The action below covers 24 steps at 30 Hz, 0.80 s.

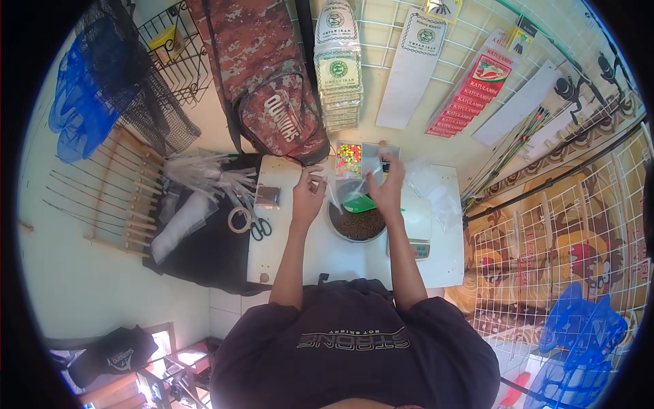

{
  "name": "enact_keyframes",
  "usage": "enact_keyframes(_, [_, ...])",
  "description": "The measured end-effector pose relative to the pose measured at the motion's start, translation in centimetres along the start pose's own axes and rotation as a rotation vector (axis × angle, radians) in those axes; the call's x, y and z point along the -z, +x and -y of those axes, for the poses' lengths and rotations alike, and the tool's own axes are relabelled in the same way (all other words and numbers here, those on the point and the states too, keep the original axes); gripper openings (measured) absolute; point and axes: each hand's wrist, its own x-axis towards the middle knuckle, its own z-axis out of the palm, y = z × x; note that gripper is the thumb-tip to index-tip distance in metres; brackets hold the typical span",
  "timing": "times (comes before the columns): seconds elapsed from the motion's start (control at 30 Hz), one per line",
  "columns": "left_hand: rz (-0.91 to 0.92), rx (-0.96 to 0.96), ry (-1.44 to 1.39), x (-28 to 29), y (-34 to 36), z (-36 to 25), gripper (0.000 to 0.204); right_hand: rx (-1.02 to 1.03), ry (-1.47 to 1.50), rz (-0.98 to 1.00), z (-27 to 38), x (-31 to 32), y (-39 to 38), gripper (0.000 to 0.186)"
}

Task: The recorder is scooping fish bait pellets into a small plastic bag, weighing the bag on a digital scale, and sealing it with tape.

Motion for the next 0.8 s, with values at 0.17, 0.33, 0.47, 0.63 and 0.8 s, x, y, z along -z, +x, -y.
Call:
enact_keyframes(0.17, [-0.019,-0.013,0.022,-0.5,0.7,0.2,0.018,0.08,-0.097,0.604,2.4,0.4,-2.7,0.037])
enact_keyframes(0.33, [0.03,-0.053,0.019,-0.9,0.4,-1.2,0.025,0.038,-0.029,0.59,1.9,-0.1,-2.7,0.022])
enact_keyframes(0.47, [0.058,-0.089,-0.104,-0.9,-0.2,-3.0,0.04,-0.242,0.169,0.48,2.0,-0.9,-2.6,0.014])
enact_keyframes(0.63, [-0.026,-0.073,-0.169,-0.2,-0.3,-2.2,0.044,-0.132,0.195,0.454,4.2,-2.3,-2.0,0.013])
enact_keyframes(0.8, [-0.072,-0.071,-0.011,1.0,-0.6,-3.3,0.043,-0.036,0.212,0.47,5.6,-2.4,-2.2,0.017])
